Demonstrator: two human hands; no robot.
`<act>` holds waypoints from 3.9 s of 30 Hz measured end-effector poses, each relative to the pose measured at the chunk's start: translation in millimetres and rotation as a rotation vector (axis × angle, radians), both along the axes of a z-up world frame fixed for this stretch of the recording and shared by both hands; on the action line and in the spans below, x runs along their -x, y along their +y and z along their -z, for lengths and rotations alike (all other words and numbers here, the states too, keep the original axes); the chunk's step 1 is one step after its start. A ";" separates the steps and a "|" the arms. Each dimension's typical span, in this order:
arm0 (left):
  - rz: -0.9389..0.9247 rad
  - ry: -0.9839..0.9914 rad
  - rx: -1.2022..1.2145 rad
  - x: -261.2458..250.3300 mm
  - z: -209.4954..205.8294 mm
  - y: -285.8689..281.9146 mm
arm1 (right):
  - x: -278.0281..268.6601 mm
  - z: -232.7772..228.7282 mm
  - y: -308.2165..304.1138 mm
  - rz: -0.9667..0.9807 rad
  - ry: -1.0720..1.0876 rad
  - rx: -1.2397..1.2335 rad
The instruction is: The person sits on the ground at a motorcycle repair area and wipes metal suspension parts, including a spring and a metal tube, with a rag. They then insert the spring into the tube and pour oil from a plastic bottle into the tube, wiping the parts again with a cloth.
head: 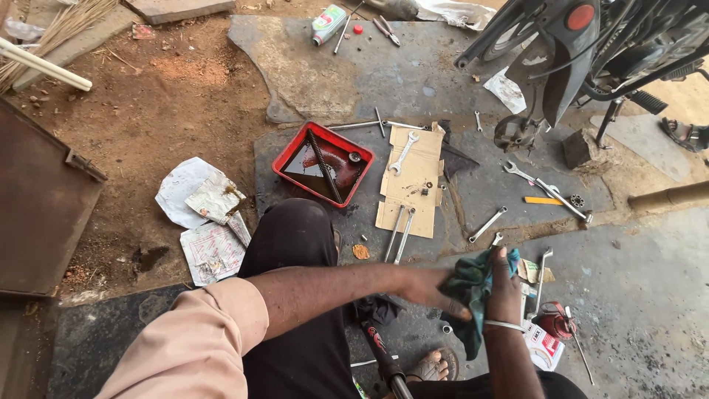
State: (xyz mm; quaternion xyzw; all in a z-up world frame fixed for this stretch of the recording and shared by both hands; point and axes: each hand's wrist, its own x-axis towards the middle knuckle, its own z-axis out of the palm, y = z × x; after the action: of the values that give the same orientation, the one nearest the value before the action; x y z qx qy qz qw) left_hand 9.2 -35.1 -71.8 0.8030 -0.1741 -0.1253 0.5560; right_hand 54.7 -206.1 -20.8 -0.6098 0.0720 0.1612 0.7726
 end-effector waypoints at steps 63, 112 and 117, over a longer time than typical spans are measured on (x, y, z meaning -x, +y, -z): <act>-0.291 -0.951 -0.576 57.2 -58.0 57.4 | 20.8 -12.3 32.2 -0.565 -0.004 0.172; -0.447 0.199 -0.073 51.1 -28.2 55.6 | 57.4 11.9 20.8 -0.512 -1.241 0.809; -0.393 -0.477 -0.544 65.1 -55.8 52.3 | 48.6 18.3 22.2 -0.271 -0.594 0.710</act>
State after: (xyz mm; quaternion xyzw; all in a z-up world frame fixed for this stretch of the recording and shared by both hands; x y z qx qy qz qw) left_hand -55.9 17.2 -16.0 0.9451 -0.1018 0.1316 0.2811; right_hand 6.1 -183.8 -39.2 -0.8595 -0.1812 0.0447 0.4758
